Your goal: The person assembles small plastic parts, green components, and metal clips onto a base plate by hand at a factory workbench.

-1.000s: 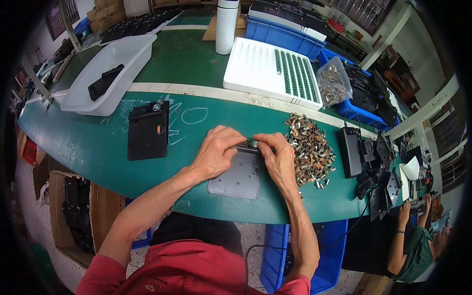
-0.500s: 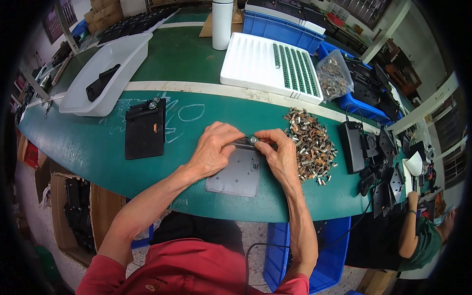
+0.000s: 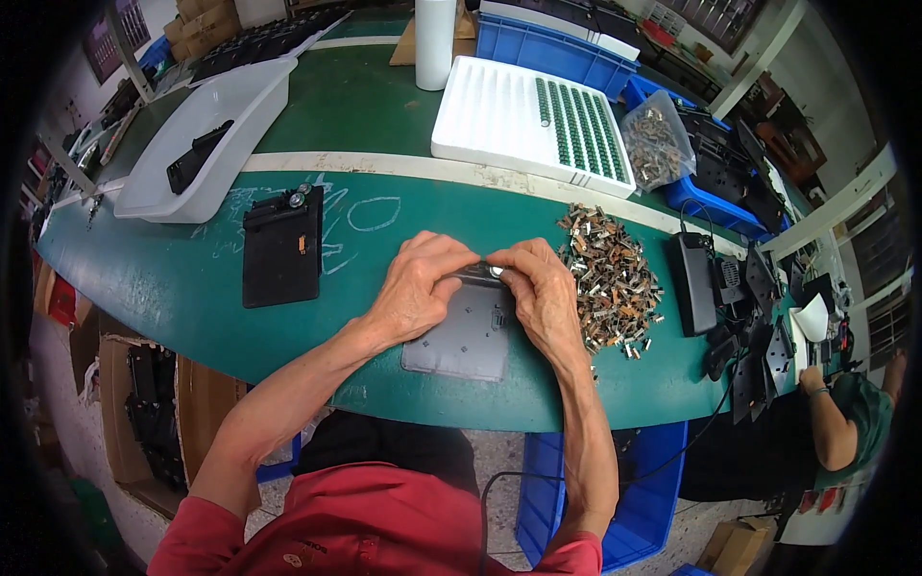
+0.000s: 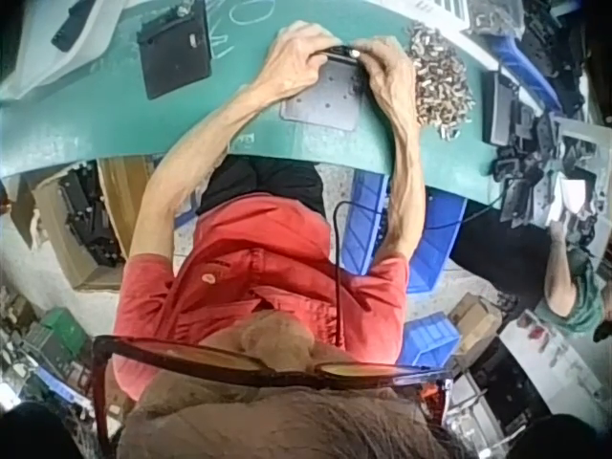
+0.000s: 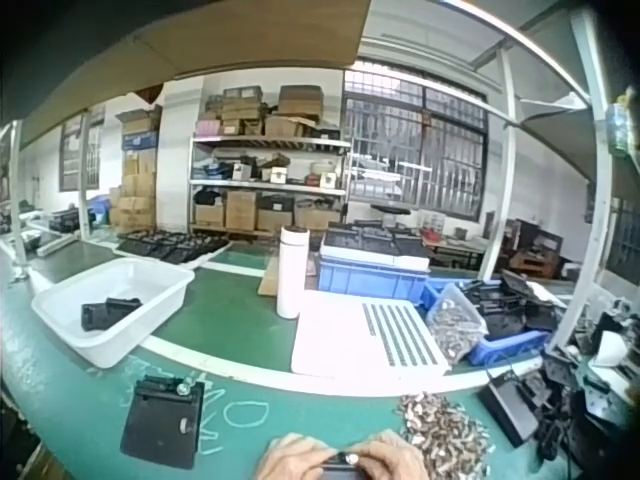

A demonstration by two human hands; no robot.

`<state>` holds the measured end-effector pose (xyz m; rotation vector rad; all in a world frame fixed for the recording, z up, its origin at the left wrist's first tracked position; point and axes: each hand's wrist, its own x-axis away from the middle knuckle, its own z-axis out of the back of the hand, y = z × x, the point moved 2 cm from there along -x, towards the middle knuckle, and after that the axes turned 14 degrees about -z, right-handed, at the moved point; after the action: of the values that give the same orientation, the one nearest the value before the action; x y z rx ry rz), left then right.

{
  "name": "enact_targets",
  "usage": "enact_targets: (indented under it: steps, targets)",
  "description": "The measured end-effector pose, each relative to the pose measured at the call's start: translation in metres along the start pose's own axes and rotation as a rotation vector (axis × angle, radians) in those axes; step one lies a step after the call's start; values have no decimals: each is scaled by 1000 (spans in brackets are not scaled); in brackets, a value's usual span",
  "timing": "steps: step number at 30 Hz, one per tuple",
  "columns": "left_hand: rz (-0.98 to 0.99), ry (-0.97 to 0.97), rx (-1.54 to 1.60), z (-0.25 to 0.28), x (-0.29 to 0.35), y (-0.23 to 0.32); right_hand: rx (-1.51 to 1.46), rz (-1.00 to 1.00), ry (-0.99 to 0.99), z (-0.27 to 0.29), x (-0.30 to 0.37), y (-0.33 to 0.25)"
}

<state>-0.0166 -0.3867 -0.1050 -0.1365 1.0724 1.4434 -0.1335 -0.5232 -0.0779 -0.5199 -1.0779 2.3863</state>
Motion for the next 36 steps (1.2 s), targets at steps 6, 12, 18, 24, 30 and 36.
enact_targets:
  steps: [6,12,18,24,30,36]
  targets:
    - [-11,9,4,0,-2,-1,-67,-50,21,0,-1,6]
    - [-1,-3,-4,-1,1,-2,-55,-17,17,-2,-2,6]
    - [-11,0,-5,0,1,1,-91,-49,41,-2,2,4]
    - [-8,-1,-5,-1,-2,1,-93,-86,73,-3,0,3]
    - [-13,12,0,-1,-2,1,-108,-170,77,-3,1,7]
    - [-12,6,-10,-1,0,-2,-104,-231,103,7,4,5]
